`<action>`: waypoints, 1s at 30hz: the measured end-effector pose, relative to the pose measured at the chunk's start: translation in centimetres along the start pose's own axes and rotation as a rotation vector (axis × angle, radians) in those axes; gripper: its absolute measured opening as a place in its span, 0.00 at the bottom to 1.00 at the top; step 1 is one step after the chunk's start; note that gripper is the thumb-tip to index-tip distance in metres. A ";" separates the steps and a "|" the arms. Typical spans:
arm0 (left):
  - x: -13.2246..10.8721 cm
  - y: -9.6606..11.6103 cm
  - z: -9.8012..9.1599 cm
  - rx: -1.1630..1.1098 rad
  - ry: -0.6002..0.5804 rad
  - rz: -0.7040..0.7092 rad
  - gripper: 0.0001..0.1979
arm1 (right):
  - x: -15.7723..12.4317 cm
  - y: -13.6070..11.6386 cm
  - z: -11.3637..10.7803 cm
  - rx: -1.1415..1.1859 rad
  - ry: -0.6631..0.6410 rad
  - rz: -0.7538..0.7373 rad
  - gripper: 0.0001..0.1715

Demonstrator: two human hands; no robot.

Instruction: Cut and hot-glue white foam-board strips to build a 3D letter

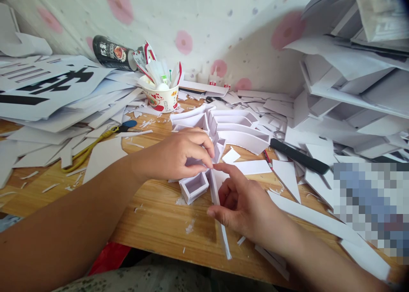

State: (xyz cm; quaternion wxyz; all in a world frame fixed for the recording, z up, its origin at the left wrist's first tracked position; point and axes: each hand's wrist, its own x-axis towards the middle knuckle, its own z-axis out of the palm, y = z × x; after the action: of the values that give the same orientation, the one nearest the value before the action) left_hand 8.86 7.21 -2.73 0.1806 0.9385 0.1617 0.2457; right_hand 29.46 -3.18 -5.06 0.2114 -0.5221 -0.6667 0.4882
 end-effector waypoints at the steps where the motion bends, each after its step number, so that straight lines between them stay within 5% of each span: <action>1: 0.0 0.0 0.0 -0.001 0.007 0.000 0.06 | 0.0 0.0 0.0 -0.007 -0.003 -0.003 0.41; 10: -0.2 -0.2 -0.3 0.036 0.017 0.005 0.06 | -0.1 -0.5 -1.7 -0.232 0.124 -0.109 0.35; 16: -0.6 -1.6 -0.8 0.081 0.031 -0.034 0.07 | -0.2 -0.3 -7.6 -0.435 0.368 -0.146 0.33; 22: -0.8 -2.2 -1.6 0.112 0.305 -0.185 0.06 | -1.4 2.2 -14.1 -0.541 0.404 0.137 0.24; 30: -2.1 -4.2 -2.5 0.106 0.733 -0.467 0.06 | -1.9 3.2 -15.4 -0.652 0.387 0.203 0.11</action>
State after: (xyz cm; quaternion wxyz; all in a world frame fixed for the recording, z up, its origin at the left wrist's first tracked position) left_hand 4.95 10.73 -3.27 0.1134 0.7356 0.4352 0.5066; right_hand 43.96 1.68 -0.73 0.1070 -0.7076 -0.6795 0.1617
